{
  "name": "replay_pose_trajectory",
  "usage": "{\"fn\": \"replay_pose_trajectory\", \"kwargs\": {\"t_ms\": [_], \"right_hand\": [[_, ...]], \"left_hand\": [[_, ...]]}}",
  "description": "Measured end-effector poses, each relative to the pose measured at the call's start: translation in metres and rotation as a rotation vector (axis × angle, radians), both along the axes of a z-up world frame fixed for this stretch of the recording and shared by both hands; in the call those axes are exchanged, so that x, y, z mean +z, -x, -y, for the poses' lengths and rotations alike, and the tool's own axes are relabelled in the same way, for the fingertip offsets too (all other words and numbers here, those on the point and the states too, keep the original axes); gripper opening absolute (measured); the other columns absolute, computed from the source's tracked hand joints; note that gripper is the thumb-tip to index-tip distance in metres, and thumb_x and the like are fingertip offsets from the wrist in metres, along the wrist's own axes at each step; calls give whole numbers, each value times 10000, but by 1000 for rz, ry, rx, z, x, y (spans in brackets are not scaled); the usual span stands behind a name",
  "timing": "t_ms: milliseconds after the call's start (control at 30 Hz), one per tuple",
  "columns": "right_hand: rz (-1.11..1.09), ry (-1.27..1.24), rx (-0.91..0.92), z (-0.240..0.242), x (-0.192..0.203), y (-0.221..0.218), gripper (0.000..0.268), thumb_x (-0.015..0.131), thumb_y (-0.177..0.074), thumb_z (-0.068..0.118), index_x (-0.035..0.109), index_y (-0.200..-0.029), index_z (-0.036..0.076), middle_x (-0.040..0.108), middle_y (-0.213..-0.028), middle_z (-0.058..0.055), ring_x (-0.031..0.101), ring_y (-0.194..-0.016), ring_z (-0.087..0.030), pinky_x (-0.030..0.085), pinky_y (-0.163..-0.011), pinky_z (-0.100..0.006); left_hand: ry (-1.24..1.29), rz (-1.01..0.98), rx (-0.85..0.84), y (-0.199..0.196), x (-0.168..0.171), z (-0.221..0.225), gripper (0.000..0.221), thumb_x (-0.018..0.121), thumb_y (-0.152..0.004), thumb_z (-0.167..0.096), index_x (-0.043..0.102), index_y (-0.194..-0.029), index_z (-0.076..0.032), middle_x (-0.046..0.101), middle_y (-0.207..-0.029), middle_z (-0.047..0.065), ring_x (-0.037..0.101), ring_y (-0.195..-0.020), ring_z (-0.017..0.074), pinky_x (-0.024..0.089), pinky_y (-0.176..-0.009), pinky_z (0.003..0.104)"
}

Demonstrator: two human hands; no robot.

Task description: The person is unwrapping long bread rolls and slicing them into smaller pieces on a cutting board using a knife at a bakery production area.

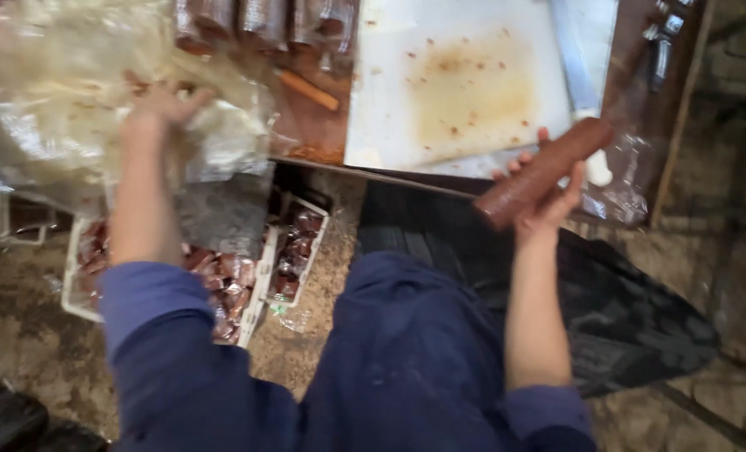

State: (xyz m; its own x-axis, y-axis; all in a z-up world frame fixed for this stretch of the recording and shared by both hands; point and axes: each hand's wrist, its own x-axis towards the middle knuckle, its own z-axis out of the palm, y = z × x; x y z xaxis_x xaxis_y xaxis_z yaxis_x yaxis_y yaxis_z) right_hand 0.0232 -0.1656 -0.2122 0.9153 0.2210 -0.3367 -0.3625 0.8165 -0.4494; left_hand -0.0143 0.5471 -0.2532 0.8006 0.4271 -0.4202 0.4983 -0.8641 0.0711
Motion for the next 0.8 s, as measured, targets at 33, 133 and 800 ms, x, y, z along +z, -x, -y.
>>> {"fn": "replay_pose_trajectory", "kwargs": {"t_ms": [33, 133, 800], "right_hand": [[-7, 8, -21, 2, -1, 8, 888, 700, -792, 586, 514, -1532, 131, 741, -986, -195, 749, -946, -389, 577, -954, -683], [7, 78, -100, -11, -5, 7, 877, 669, -799, 598, 494, -1534, 151, 737, -962, -187, 751, -920, -368, 585, -933, -677], [515, 1865, -9, 84, 31, -52, 504, 679, -870, 206, 610, -1363, 131, 727, -1070, -81, 684, -974, -263, 503, -912, -430]], "left_hand": [[8, -7, -21, 8, 20, 41, 785, 347, -993, -861, 592, -1470, -287, 480, -1560, 241, 357, -1448, 531, 138, -1129, 741], [-281, -48, -99, -18, 104, 162, 378, 588, -966, -339, 802, -1159, -96, 754, -1169, 265, 634, -1189, 522, 396, -856, 808], [80, 463, -731, -112, 126, 463, 732, 521, -1025, -673, 386, -1492, -126, 576, -1215, 222, 603, -970, 390, 466, -827, 481]]}}
